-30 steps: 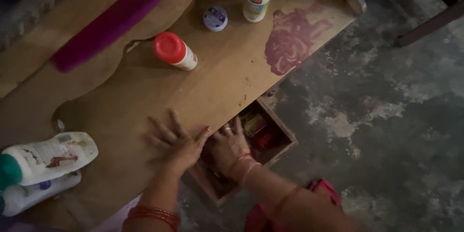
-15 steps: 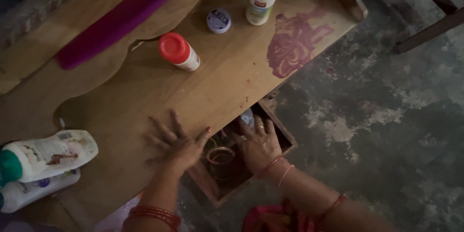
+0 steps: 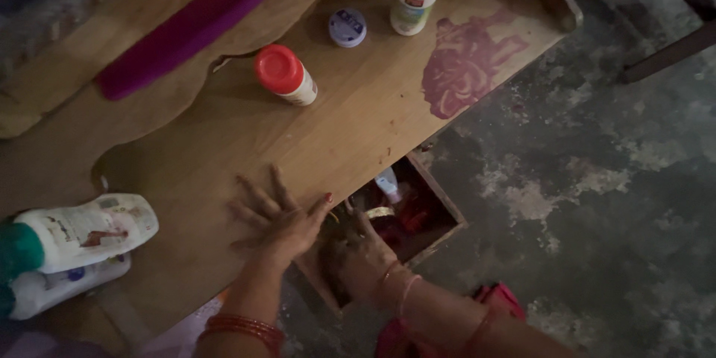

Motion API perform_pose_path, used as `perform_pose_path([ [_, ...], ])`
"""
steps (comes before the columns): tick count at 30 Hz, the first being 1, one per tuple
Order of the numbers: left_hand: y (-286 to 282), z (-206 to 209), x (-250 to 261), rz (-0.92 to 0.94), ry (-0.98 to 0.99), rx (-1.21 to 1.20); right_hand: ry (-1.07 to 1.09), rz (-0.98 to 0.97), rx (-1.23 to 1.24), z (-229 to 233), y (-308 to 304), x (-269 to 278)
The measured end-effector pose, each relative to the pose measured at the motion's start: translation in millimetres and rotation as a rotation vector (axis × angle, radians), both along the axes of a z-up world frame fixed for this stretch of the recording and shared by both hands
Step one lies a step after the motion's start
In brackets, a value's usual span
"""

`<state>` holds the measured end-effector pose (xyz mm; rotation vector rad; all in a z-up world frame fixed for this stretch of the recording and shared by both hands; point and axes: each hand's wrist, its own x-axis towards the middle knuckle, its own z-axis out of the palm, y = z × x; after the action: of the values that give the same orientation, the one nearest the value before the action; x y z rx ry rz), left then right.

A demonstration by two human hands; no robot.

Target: The person packs a red handbag with personal items including a tissue, a small bottle, and a red bangle. They then open a vanity drawer, retrieve a white tube, and place it into the bag before zipping it closed.

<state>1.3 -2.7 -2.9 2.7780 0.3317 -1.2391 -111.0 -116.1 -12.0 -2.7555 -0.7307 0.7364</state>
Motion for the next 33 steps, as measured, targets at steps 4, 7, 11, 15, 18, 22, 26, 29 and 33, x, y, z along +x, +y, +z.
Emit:
perform_pose_path([
  [4, -1, 5, -2, 0.014, -0.030, 0.001, -0.062, 0.010, 0.044, -4, -3, -14],
  [7, -2, 7, -3, 0.010, -0.024, -0.011, 0.070, -0.001, -0.025, 0, -1, -8],
  [11, 1, 7, 0, 0.011, -0.011, -0.042, 0.171, -0.137, -0.106, 10, 10, 17],
  [15, 1, 4, -3, 0.011, -0.023, -0.046, 0.203, -0.195, -0.150, 17, 17, 23],
  [18, 1, 1, -3, -0.003, -0.036, -0.048, 0.168, -0.146, -0.150, 19, 15, 17],
  [22, 3, -1, -2, 0.007, -0.022, -0.058, 0.122, -0.166, -0.085, 14, 7, 7],
  [26, 1, -4, -3, 0.009, -0.039, -0.039, 0.142, -0.148, -0.104, -2, 5, -2],
  [29, 2, -7, -4, 0.000, -0.053, -0.038, -0.054, -0.209, -0.029, -14, 5, -16],
  [33, 3, -8, -2, -0.017, -0.025, -0.027, -0.135, -0.439, 0.223, -13, 4, -36],
])
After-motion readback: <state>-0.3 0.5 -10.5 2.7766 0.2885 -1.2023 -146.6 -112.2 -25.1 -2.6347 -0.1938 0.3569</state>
